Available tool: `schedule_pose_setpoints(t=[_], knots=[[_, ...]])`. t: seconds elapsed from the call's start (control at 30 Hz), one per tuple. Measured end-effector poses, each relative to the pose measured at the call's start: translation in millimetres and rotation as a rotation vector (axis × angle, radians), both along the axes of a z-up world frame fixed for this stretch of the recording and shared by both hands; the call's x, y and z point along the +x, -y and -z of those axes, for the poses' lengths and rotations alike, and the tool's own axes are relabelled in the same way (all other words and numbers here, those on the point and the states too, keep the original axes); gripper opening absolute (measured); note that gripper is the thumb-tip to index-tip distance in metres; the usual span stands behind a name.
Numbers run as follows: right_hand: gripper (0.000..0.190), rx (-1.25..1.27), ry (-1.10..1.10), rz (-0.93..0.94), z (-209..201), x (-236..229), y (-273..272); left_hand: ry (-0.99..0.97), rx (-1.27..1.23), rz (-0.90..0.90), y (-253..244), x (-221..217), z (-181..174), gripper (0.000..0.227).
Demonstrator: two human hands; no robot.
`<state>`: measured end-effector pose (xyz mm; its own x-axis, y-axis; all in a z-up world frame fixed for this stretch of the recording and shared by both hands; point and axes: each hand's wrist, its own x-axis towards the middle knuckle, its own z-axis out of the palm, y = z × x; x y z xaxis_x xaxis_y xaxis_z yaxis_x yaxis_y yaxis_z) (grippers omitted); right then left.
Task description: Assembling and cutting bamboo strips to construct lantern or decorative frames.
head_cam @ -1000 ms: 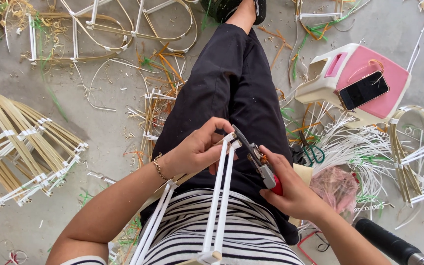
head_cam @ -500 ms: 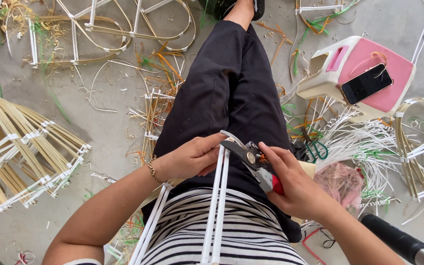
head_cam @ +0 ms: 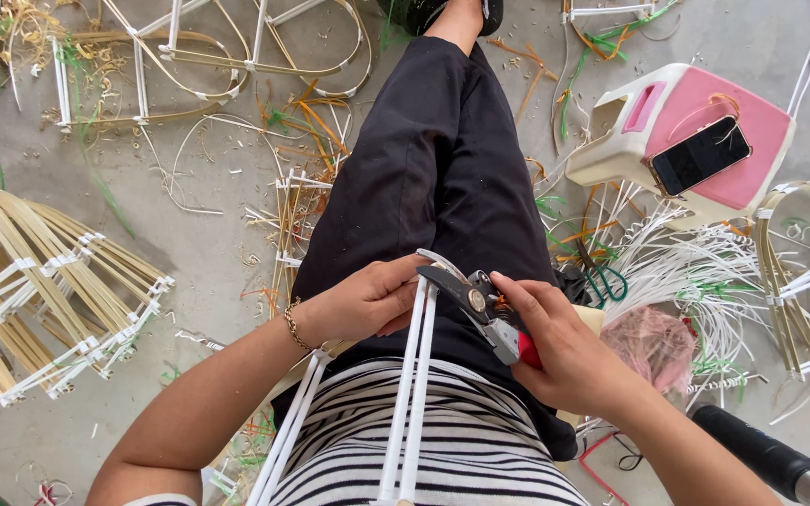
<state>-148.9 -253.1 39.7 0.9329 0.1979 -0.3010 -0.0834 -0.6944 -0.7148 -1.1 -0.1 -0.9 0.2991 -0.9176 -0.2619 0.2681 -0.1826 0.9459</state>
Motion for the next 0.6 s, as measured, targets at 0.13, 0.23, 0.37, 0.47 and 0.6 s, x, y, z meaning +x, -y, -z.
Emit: schedule_pose_setpoints(t=[0.13, 0.23, 0.37, 0.47, 0.6], knots=[[0.103, 0.025, 0.019, -0.003, 3, 7, 3, -0.038, -0.032, -0.003, -1, -1, 4, 0.021], [0.102, 0.023, 0.058, 0.034, 11, 10, 2, -0.026, -0.050, -0.050, -2, 0, 6, 0.024], [0.074, 0.017, 0.030, 0.079, 19, 10, 0, -0.109, -0.037, -0.061, -5, 1, 9, 0.023], [0.069, -0.007, 0.081, 0.079, 29, 10, 1, -0.105, -0.017, -0.056, -5, 2, 11, 0.023], [0.069, -0.072, 0.090, 0.048, 41, 11, 1, -0.146, 0.013, -0.057, -8, -1, 21, 0.022]])
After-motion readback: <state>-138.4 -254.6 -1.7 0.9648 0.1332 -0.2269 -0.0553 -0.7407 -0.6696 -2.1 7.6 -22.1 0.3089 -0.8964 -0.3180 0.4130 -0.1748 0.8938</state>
